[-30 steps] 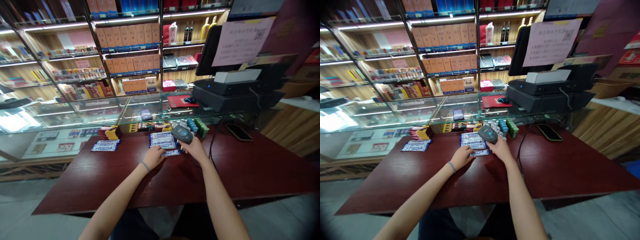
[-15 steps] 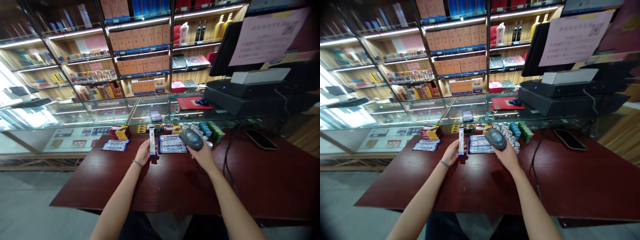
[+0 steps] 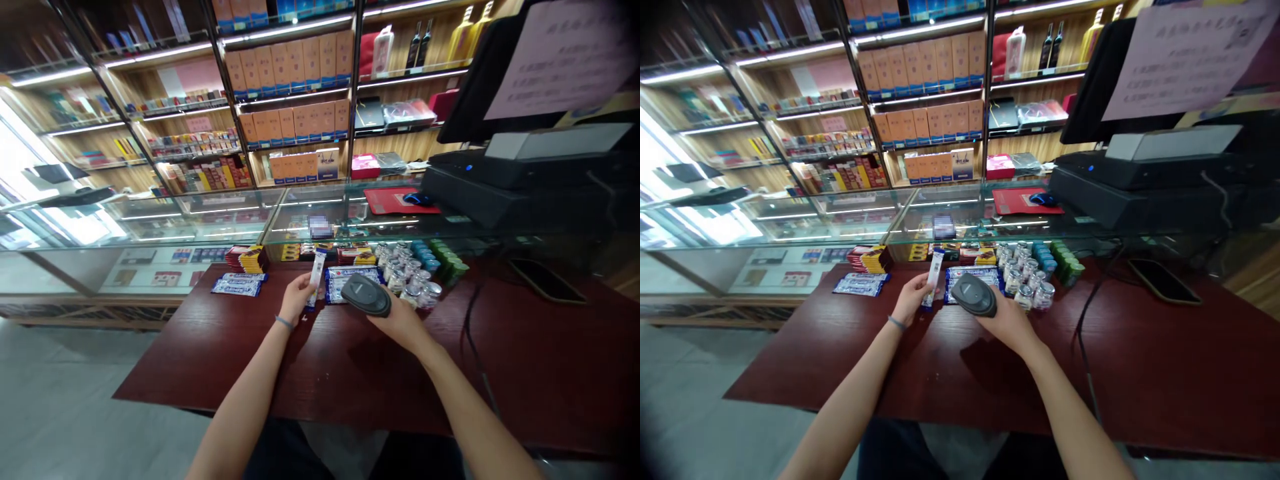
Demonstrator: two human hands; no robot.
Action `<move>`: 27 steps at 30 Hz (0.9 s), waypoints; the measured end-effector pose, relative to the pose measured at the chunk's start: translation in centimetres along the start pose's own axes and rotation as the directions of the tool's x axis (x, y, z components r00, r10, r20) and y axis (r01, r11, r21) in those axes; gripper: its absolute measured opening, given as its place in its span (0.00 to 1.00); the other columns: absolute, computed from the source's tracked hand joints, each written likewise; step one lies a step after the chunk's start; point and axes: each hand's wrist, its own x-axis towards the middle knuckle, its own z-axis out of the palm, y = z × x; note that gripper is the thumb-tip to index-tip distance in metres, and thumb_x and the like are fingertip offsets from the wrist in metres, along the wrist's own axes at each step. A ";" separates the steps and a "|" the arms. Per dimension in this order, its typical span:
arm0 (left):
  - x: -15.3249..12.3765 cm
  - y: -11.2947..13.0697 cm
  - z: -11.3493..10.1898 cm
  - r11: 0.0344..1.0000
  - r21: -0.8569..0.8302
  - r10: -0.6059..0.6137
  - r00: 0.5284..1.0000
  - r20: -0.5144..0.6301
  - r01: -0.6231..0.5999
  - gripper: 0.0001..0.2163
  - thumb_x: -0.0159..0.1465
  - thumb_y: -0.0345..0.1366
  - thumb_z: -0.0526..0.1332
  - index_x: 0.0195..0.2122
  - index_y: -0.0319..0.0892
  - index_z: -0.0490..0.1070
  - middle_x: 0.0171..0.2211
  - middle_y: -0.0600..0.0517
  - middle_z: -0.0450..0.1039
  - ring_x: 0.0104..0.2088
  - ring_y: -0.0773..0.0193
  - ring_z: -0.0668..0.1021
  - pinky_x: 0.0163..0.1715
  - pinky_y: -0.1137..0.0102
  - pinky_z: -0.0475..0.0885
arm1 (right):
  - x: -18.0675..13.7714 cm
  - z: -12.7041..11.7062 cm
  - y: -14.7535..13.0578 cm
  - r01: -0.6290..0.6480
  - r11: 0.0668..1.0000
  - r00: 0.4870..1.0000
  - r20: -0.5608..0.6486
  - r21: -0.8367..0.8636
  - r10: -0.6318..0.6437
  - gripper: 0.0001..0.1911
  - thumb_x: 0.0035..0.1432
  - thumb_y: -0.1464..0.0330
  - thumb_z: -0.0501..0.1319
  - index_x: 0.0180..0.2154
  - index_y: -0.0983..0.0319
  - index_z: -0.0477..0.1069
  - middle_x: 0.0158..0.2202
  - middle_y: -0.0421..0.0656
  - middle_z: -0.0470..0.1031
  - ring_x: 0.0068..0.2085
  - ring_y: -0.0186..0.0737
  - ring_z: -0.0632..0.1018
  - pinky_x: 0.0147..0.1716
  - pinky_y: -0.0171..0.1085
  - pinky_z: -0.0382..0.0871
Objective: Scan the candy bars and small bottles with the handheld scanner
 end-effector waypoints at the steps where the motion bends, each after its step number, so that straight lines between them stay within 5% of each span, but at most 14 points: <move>1: 0.0 -0.1 0.0 1.000 -0.016 -0.001 1.000 0.006 0.001 0.22 0.54 0.40 0.69 0.49 0.38 0.74 0.33 0.49 0.78 0.34 0.61 0.81 0.30 0.72 0.74 | 0.0 -0.1 0.0 -0.006 1.000 1.000 0.002 0.004 0.006 0.26 0.49 0.62 0.66 0.51 0.53 0.68 0.39 0.41 0.81 0.42 0.50 0.81 0.40 0.41 0.73; 7: 0.7 -0.8 -0.3 1.000 -0.020 0.001 0.998 -0.067 -0.002 0.23 0.57 0.45 0.66 0.51 0.38 0.72 0.32 0.48 0.78 0.31 0.61 0.81 0.26 0.73 0.72 | 0.1 -0.1 0.1 -0.009 1.000 1.000 -0.015 0.013 0.009 0.23 0.50 0.62 0.64 0.49 0.54 0.65 0.37 0.41 0.81 0.40 0.49 0.81 0.39 0.41 0.72; 11: 1.1 0.9 -1.8 0.940 0.275 0.251 0.956 -0.152 -0.203 0.15 0.62 0.42 0.63 0.47 0.40 0.74 0.33 0.49 0.79 0.33 0.62 0.80 0.33 0.71 0.72 | 0.4 0.1 0.9 0.003 1.000 0.998 -0.060 -0.002 -0.004 0.26 0.48 0.61 0.65 0.50 0.55 0.66 0.35 0.42 0.80 0.38 0.50 0.81 0.34 0.40 0.72; 18: -0.4 5.3 -9.7 0.477 0.842 0.543 0.838 -0.057 -0.253 0.11 0.68 0.38 0.56 0.48 0.48 0.74 0.43 0.51 0.79 0.42 0.60 0.79 0.45 0.68 0.71 | 0.7 0.3 1.8 0.055 0.998 0.994 -0.090 0.010 -0.054 0.26 0.49 0.59 0.65 0.50 0.55 0.67 0.37 0.43 0.81 0.41 0.52 0.81 0.37 0.42 0.73; 23: -1.2 4.1 -17.4 0.172 0.979 0.519 0.855 0.008 -0.113 0.12 0.67 0.34 0.55 0.48 0.48 0.74 0.47 0.49 0.78 0.47 0.58 0.78 0.45 0.67 0.71 | 0.5 0.4 1.7 0.055 0.998 0.992 -0.114 0.019 -0.052 0.28 0.50 0.59 0.64 0.53 0.55 0.66 0.39 0.44 0.81 0.43 0.51 0.80 0.39 0.42 0.73; 27: -1.1 2.7 -20.8 0.060 0.990 0.469 0.879 0.088 -0.131 0.13 0.66 0.31 0.54 0.47 0.48 0.75 0.48 0.48 0.76 0.50 0.58 0.76 0.50 0.65 0.70 | 0.7 0.4 2.0 0.051 0.998 0.991 -0.126 0.024 -0.048 0.25 0.49 0.59 0.63 0.50 0.56 0.67 0.41 0.44 0.80 0.41 0.50 0.81 0.36 0.40 0.73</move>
